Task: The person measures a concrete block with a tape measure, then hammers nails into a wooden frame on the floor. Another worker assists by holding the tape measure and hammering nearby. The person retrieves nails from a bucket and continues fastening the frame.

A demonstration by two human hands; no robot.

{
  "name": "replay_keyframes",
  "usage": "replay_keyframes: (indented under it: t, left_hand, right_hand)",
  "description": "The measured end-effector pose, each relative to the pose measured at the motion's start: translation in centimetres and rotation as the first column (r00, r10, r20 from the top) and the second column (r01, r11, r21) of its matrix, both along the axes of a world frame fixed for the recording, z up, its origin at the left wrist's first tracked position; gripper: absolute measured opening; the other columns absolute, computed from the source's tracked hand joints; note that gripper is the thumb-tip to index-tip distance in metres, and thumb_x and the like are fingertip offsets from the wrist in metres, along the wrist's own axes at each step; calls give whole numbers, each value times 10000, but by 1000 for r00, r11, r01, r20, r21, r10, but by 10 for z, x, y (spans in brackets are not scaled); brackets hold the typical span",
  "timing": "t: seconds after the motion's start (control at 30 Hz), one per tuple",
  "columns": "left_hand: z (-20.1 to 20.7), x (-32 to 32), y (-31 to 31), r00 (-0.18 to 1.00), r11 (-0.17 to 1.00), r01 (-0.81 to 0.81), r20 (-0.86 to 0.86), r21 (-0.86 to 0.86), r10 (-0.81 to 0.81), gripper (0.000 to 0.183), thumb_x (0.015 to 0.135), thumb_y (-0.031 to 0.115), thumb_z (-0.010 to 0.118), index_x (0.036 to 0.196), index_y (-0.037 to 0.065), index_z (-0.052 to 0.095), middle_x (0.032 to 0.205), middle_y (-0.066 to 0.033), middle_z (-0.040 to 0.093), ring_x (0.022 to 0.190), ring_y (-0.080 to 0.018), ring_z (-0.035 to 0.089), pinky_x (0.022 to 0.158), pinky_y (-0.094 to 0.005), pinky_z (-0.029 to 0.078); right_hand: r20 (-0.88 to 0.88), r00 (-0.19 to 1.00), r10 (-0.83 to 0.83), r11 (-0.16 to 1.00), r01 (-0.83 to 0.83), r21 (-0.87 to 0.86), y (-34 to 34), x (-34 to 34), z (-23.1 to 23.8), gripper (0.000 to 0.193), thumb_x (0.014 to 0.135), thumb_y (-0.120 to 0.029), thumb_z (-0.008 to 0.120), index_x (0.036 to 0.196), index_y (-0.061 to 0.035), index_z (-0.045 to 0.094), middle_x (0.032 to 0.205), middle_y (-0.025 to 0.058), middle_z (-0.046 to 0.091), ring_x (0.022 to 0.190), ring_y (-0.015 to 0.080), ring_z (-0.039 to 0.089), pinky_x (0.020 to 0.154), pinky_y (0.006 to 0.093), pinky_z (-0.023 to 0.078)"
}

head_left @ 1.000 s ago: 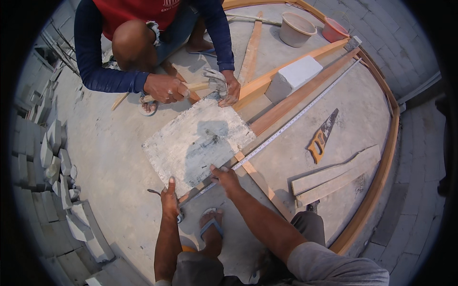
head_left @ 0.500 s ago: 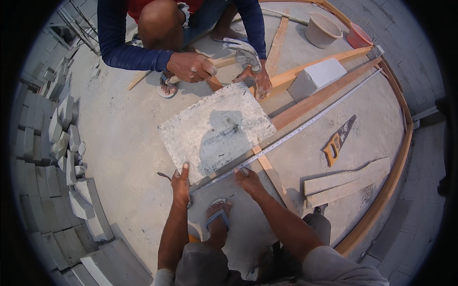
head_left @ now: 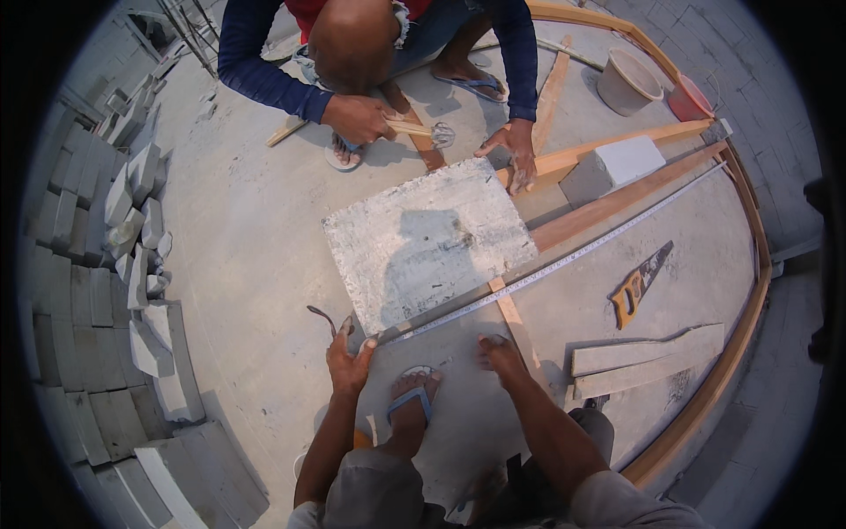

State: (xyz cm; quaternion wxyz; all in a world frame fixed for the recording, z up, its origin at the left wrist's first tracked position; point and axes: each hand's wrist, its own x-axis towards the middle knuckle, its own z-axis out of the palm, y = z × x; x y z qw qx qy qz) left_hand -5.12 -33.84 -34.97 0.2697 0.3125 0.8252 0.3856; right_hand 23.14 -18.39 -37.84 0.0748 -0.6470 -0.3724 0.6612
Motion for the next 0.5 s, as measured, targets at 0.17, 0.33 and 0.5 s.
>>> replay_keyframes:
  t: [0.17, 0.33, 0.5]
  left_hand:
    - [-39, 23, -55, 866, 866, 212, -323, -454, -381, 787, 733, 329, 857, 1416, 137, 515, 1424, -150, 502, 1356, -352, 433, 1112, -493, 358]
    - [-66, -6, -57, 835, 859, 296, -323, -418, -445, 591, 708, 222, 827, 1235, 76, 603, 1213, -185, 582, 1182, -374, 526, 996, -469, 459]
    - [-16, -20, -61, 794, 767, 404, -225, -498, -564, 409, 716, 189, 782, 1081, 31, 688, 974, -167, 684, 923, -314, 651, 794, -423, 527]
  right_hand:
    - [-19, 998, -59, 998, 60, 26, 37, 16, -6, 375, 981, -349, 618, 1144, -11, 633, 948, 100, 669, 850, 220, 653, 776, 374, 543]
    - [84, 992, -97, 992, 90, 89, 30, 0, -30, 368, 949, -350, 642, 1023, 10, 665, 851, 104, 665, 706, 203, 632, 637, 334, 514]
    - [71, 957, -282, 946, 265, 187, 18, 3, -37, 457, 949, -426, 650, 1081, 10, 616, 902, 145, 682, 759, 243, 673, 663, 367, 548]
